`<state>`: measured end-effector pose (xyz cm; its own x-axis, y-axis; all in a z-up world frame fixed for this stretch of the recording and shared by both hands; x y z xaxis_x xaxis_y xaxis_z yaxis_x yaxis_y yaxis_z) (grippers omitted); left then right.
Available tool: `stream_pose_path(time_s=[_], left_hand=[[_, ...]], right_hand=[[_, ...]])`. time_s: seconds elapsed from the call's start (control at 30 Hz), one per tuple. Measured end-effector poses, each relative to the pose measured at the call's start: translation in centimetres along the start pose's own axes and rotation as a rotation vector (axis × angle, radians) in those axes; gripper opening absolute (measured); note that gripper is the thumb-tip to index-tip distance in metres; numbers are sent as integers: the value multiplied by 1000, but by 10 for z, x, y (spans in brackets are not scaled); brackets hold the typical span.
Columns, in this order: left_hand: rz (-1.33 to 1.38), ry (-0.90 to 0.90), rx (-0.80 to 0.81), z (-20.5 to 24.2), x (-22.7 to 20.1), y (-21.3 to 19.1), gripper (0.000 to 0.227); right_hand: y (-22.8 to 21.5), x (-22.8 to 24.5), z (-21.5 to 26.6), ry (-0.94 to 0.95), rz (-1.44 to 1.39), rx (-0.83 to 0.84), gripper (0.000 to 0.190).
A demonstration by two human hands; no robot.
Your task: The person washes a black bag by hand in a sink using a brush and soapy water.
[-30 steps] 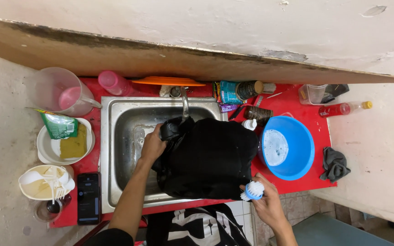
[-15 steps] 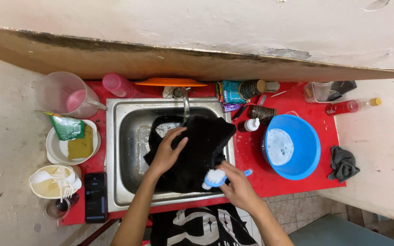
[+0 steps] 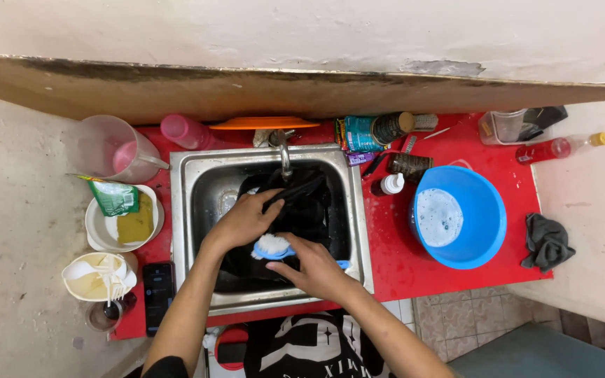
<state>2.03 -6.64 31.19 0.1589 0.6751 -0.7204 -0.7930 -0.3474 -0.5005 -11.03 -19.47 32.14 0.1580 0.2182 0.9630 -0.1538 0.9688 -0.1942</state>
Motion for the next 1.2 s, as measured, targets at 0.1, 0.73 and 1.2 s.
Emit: stream_pose_path(time_s=[0.1, 0.73, 1.2], left_hand=[[5, -70, -47, -14, 33, 11, 53], [561, 10, -437, -31, 61, 32, 42], [853, 83, -554, -28, 122, 52, 25]], right_hand=[[-4, -18, 9, 162, -155, -77, 39], [32, -146, 31, 71, -311, -413, 22], [-9, -140, -9, 26, -247, -440, 29]])
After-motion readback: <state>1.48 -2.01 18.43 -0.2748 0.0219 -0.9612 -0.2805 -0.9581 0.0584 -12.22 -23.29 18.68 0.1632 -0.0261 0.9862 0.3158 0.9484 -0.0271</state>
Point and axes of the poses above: each hand's wrist, its own z-axis away from the middle knuckle, its own y-axis out of the palm, x = y × z, the point moved 1 cm from there along -z, towards the middle knuckle, and after that the axes turned 12 degrees about -z, right-handed, at the moved point
